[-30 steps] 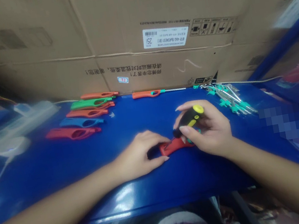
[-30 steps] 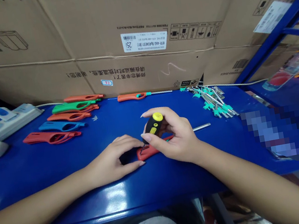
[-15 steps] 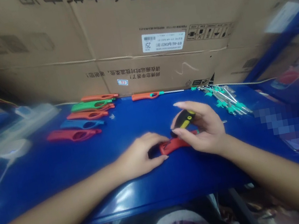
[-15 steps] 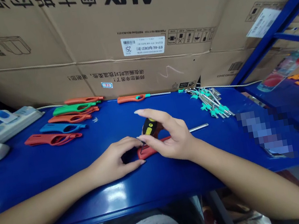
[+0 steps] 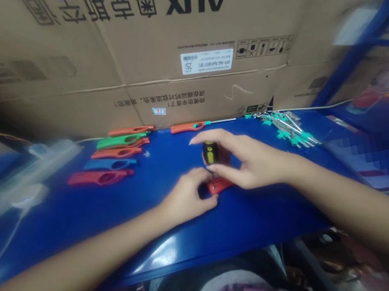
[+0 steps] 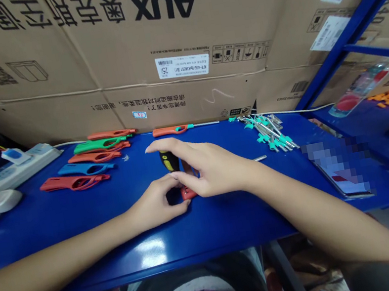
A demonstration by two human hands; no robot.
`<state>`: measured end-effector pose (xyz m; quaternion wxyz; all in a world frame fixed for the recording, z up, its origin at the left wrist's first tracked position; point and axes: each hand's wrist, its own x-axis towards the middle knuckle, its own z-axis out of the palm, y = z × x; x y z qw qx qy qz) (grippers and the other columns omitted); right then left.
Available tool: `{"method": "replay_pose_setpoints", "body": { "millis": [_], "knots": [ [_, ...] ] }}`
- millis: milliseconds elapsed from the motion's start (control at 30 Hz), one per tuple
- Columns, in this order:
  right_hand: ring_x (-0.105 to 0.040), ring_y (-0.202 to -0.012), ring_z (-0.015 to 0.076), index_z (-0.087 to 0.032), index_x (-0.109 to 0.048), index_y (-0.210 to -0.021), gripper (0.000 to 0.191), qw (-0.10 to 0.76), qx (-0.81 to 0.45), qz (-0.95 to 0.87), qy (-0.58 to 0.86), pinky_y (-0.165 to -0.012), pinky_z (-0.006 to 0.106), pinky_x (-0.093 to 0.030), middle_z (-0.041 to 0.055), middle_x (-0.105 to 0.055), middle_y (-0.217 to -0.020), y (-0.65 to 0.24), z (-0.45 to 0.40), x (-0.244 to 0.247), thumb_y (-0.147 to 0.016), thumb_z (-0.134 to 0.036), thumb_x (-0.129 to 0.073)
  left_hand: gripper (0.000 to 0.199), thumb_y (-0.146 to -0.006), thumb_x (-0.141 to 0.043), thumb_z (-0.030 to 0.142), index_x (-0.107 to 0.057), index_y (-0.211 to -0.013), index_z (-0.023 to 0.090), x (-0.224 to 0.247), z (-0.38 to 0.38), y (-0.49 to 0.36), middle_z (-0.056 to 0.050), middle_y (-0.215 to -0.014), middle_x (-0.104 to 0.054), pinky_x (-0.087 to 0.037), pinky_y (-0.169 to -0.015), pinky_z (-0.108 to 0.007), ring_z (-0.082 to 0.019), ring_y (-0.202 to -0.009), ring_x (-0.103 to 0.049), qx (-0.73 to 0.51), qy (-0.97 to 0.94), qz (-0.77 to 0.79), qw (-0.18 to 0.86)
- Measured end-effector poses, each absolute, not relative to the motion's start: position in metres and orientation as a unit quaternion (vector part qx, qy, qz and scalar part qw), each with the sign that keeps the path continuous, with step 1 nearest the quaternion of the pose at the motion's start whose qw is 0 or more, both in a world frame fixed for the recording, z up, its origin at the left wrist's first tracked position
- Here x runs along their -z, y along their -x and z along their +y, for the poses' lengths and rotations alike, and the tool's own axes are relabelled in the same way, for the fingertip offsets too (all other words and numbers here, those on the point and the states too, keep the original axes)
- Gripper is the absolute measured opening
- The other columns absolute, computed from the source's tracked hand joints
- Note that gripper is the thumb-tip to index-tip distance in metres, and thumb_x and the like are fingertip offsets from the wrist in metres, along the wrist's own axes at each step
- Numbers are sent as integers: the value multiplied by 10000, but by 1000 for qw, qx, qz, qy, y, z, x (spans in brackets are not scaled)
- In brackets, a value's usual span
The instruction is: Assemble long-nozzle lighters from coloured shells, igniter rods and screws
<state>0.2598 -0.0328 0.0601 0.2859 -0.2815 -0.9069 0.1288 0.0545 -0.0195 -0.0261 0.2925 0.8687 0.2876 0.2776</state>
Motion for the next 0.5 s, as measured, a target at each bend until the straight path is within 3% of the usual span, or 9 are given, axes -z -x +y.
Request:
{"method": "replay_pose_setpoints", "body": {
  "millis": [133,300,500],
  "knots": [
    [-676,-774,175,-299,-407,-1425,589,273,-72,-914,292,-721,313,-580,57,-647,-1277,-261,-33,-61,-883,-159,-589,269,-720,-692,135,-681,-984,182,27,-18,-62,-39,-971,-711,-543,-828,-344,-223,-884,-674,-281,-861,305,295],
    [-686,-884,189,-287,-420,-1413,545,352,-75,-880,310,-765,325,-596,79,-577,-1356,-264,-29,-44,-905,-260,-616,339,-714,-691,119,-687,-1045,191,28,-17,-63,-36,-993,-720,-543,-847,-350,-223,-899,-665,-286,-864,296,291],
    [-663,-814,190,-274,-437,-1366,538,412,-38,-848,331,-680,318,-590,84,-603,-1232,-267,-33,-32,-873,-254,-653,357,-761,-698,149,-686,-1118,158,27,-16,-60,-76,-1058,-713,-525,-898,-385,-243,-972,-654,-265,-873,288,290]
  ]
}}
